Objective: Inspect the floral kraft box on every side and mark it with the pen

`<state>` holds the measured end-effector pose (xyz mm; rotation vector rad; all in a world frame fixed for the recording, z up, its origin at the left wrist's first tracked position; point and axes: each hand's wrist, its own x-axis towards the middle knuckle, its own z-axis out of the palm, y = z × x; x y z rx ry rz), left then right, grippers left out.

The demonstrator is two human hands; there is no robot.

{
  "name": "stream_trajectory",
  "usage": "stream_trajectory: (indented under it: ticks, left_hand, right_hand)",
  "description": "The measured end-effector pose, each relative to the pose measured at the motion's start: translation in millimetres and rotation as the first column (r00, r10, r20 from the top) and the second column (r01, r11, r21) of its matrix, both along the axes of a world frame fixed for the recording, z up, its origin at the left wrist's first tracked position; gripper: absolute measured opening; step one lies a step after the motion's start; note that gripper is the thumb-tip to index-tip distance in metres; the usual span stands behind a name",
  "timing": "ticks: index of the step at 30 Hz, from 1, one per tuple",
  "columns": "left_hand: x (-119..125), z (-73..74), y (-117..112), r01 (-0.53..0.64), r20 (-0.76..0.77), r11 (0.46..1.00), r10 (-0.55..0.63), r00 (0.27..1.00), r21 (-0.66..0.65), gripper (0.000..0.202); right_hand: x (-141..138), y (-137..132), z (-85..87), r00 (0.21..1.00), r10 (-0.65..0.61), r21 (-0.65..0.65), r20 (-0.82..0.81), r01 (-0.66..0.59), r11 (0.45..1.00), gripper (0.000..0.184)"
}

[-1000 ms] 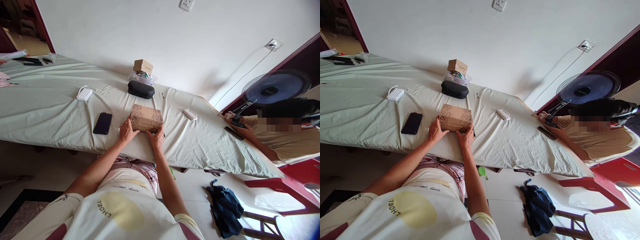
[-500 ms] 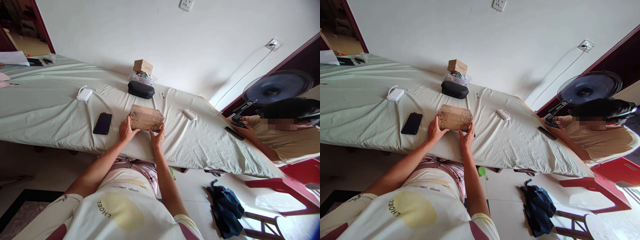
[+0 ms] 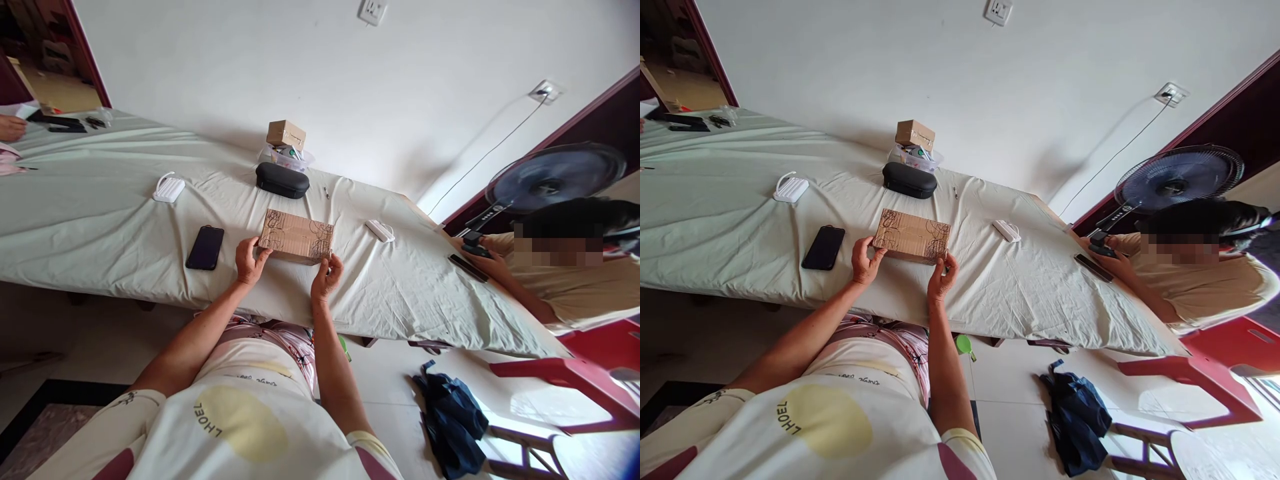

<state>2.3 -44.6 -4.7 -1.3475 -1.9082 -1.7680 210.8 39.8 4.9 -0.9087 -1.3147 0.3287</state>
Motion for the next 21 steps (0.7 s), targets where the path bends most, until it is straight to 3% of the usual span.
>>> stream_trajectory:
  ticks: [9, 14, 21]
  left_hand:
    - [-2.3, 0.9, 3.1, 0.043, 0.058, 0.999, -0.044, 0.997, 0.018, 0.028]
    - [-5.2, -4.2, 8.3, 0.042, 0.113, 0.997, -0.034, 0.993, -0.071, 0.014]
    - [-6.2, -10.1, 11.5, 0.023, 0.104, 0.969, 0.003, 0.995, -0.245, 0.013]
  right_hand:
    - [-3.2, 14.1, -7.8, 0.997, 0.072, -0.105, -0.016, -0.073, 0.992, 0.036]
    - [-1.2, 24.1, -21.2, 0.991, 0.091, -0.166, 0.103, -0.073, 0.983, 0.033]
    - [0.0, 22.3, -27.1, 0.945, 0.113, -0.279, 0.308, -0.024, 0.960, 0.047]
